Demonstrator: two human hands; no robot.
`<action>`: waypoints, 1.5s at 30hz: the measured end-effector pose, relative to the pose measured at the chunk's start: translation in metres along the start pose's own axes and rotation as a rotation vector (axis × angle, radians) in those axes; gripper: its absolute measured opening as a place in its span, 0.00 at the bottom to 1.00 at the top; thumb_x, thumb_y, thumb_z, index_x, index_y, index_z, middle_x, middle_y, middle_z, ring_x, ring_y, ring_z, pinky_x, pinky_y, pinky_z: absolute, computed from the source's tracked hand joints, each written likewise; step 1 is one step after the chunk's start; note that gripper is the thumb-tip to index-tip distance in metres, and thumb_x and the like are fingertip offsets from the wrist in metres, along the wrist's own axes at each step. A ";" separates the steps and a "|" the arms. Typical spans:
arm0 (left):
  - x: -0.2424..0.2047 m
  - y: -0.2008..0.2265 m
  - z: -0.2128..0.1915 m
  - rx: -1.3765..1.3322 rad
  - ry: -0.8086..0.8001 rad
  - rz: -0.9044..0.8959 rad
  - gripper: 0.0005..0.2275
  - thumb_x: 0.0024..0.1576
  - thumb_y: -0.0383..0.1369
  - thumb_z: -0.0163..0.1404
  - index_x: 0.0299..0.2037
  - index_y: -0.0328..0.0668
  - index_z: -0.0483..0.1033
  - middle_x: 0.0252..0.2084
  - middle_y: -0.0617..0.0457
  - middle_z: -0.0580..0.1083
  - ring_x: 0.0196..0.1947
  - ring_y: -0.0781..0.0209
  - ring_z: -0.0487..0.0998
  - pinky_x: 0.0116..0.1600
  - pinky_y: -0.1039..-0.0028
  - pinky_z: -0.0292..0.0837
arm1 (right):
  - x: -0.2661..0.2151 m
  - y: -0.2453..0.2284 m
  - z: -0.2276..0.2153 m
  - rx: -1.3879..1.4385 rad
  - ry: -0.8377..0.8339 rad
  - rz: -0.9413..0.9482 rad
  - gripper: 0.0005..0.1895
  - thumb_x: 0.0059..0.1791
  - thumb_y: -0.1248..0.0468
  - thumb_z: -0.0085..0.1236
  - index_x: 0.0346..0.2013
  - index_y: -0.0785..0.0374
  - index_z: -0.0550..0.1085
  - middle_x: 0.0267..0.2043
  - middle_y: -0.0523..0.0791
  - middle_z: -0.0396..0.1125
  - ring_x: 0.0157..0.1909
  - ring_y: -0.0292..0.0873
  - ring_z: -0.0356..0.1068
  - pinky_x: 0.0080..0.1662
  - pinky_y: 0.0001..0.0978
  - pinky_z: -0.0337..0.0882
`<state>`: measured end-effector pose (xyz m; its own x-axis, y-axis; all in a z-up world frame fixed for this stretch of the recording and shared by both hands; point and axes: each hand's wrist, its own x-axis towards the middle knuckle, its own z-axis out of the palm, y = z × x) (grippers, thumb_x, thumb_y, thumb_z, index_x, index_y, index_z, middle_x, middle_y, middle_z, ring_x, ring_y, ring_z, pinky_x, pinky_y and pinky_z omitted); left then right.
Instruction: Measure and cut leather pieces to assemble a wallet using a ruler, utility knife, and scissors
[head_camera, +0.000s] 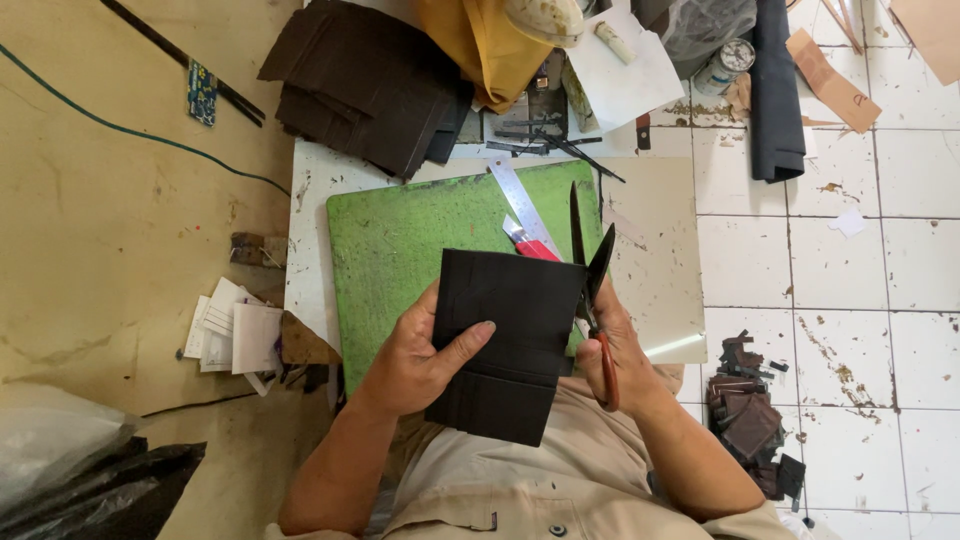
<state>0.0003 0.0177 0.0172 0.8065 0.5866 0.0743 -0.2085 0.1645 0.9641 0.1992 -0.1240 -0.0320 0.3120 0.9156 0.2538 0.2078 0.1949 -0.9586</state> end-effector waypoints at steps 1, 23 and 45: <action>0.000 0.000 0.000 0.000 0.001 0.000 0.16 0.59 0.20 0.52 0.57 0.30 0.72 0.53 0.39 0.78 0.53 0.60 0.75 0.60 0.55 0.73 | -0.001 0.002 0.000 0.000 -0.001 0.000 0.50 0.50 0.32 0.38 0.74 0.65 0.54 0.65 0.52 0.63 0.59 0.42 0.64 0.58 0.45 0.68; 0.002 0.016 -0.003 -0.039 -0.024 -0.042 0.18 0.57 0.18 0.53 0.59 0.28 0.71 0.53 0.37 0.78 0.53 0.59 0.75 0.59 0.56 0.74 | 0.007 -0.003 -0.021 -0.003 -0.090 0.004 0.37 0.45 0.27 0.49 0.41 0.58 0.71 0.26 0.41 0.64 0.27 0.36 0.66 0.34 0.29 0.70; 0.008 0.037 -0.009 -0.023 -0.105 -0.057 0.14 0.58 0.19 0.53 0.54 0.32 0.74 0.48 0.43 0.80 0.48 0.64 0.75 0.54 0.62 0.77 | 0.009 -0.009 -0.046 0.070 -0.159 0.065 0.35 0.46 0.35 0.55 0.43 0.66 0.74 0.27 0.42 0.62 0.24 0.36 0.63 0.29 0.27 0.67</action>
<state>-0.0064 0.0356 0.0511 0.8705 0.4900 0.0465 -0.1721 0.2145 0.9614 0.2430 -0.1336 -0.0148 0.1710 0.9700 0.1730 0.1252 0.1528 -0.9803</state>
